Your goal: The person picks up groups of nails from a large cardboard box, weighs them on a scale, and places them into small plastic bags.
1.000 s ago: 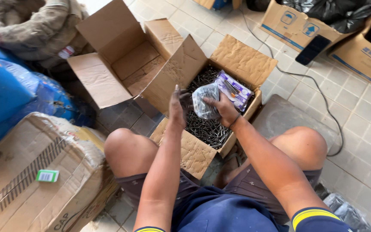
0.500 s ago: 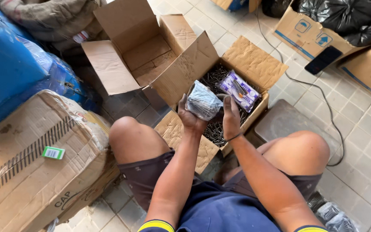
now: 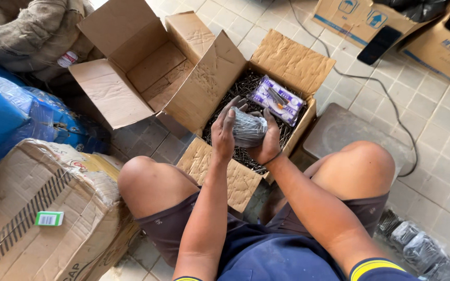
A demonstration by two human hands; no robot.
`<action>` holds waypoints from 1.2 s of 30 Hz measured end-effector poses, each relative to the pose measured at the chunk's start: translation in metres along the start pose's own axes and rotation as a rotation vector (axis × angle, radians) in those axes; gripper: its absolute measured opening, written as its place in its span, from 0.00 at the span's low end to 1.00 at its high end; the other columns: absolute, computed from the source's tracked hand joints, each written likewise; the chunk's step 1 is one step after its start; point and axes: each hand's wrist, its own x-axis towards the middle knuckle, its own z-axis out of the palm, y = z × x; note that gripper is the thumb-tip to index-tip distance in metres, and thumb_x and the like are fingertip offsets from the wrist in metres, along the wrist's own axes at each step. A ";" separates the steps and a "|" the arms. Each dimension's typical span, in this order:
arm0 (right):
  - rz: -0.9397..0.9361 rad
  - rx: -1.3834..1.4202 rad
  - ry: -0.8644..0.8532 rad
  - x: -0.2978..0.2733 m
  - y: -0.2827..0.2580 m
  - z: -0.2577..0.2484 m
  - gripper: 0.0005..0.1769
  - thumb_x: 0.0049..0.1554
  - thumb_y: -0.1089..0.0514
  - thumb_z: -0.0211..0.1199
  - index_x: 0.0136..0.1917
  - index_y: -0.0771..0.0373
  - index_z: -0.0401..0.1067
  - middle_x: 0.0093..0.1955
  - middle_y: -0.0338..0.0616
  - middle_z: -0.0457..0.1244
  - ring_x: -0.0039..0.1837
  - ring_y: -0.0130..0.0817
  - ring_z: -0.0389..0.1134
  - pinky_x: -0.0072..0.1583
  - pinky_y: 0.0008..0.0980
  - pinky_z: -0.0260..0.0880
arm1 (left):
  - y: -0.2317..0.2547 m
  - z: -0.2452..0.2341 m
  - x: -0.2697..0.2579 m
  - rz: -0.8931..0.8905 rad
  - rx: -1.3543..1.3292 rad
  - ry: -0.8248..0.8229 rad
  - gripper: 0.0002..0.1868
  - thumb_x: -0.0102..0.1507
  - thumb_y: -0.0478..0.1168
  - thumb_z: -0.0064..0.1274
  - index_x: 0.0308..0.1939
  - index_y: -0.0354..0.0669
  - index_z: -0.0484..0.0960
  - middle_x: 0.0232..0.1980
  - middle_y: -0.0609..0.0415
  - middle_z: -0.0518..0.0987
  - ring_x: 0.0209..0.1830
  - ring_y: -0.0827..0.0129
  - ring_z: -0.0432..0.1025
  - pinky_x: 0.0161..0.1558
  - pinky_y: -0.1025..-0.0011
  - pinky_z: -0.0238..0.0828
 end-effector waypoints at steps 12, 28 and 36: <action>-0.233 -0.695 0.141 0.008 -0.009 -0.018 0.39 0.67 0.22 0.61 0.50 0.63 0.82 0.48 0.52 0.72 0.51 0.38 0.76 0.58 0.39 0.81 | -0.014 0.008 -0.020 -0.601 0.837 0.027 0.44 0.68 0.82 0.50 0.79 0.64 0.71 0.58 0.28 0.86 0.66 0.30 0.81 0.71 0.38 0.75; 0.130 -0.729 -0.107 0.055 -0.020 -0.060 0.23 0.68 0.37 0.75 0.61 0.56 0.79 0.50 0.56 0.78 0.51 0.47 0.83 0.54 0.54 0.87 | -0.019 -0.022 0.005 -0.273 0.757 0.260 0.24 0.76 0.67 0.45 0.57 0.62 0.89 0.50 0.37 0.89 0.59 0.34 0.82 0.63 0.41 0.78; 0.294 -0.932 -0.628 0.006 -0.046 -0.033 0.23 0.52 0.56 0.89 0.56 0.65 0.84 0.50 0.48 0.76 0.50 0.38 0.76 0.56 0.42 0.82 | 0.078 -0.031 0.023 -0.190 0.767 -0.303 0.19 0.61 0.53 0.77 0.54 0.58 0.95 0.40 0.45 0.91 0.42 0.66 0.84 0.50 0.58 0.82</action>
